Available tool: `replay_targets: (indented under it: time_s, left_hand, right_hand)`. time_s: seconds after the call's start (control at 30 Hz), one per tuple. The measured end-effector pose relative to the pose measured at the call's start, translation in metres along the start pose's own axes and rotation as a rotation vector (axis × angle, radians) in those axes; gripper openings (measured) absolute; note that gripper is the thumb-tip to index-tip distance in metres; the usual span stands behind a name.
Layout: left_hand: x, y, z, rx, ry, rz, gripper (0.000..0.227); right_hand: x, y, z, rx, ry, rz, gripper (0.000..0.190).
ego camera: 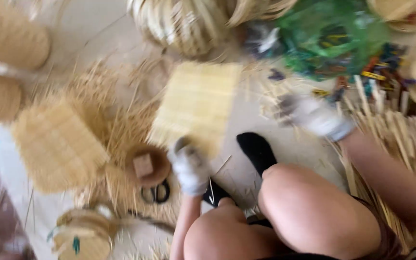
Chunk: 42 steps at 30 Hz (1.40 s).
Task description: Assemble and weave bamboo components to create small circular bases or fans.
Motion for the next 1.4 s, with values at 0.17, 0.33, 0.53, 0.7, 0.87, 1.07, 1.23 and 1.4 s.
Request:
replay_targets:
  time_s: [0.17, 0.33, 0.53, 0.7, 0.87, 1.07, 1.23, 1.4]
  left_hand:
    - [0.006, -0.006, 0.011, -0.051, -0.099, 0.05, 0.023]
    - [-0.102, 0.014, 0.023, -0.067, 0.196, -0.419, 0.044]
    - [-0.194, 0.026, 0.027, -0.386, 0.734, -0.568, 0.117]
    - [-0.196, 0.026, 0.008, -0.186, 1.12, -0.384, 0.108]
    - [-0.135, 0.001, 0.027, -0.232, 0.566, -0.285, 0.09]
    - [-0.054, -0.067, 0.054, -0.491, 0.282, -0.182, 0.094]
    - [-0.059, -0.078, 0.064, -0.439, 0.287, -0.11, 0.095]
    - [-0.056, -0.082, 0.056, -0.406, 0.281, -0.117, 0.092]
  right_hand:
    - [0.083, -0.107, -0.075, 0.14, -0.062, -0.149, 0.055]
    - [0.129, -0.072, -0.118, 0.385, -0.193, -0.057, 0.044]
    - [0.176, -0.036, -0.127, 0.362, -0.402, 0.087, 0.04]
    - [0.204, -0.004, -0.128, 0.366, -0.519, 0.131, 0.045]
    - [0.231, 0.006, -0.133, 0.401, -0.364, 0.225, 0.044]
    - [0.238, 0.023, -0.134, 0.529, -0.347, 0.445, 0.05]
    - [0.236, 0.013, -0.138, 0.603, -0.427, 0.405, 0.045]
    - [0.225, 0.002, -0.135, 0.585, -0.408, 0.38, 0.035]
Point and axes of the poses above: each hand's wrist, its own z-axis away from the middle knuckle, its own y-axis out of the back of the hand, x = y × z, the point moved 1 cm from there along -z, towards the middle knuckle, and after that the axes turned 10 degrees about -z, right-handed, at the moved point
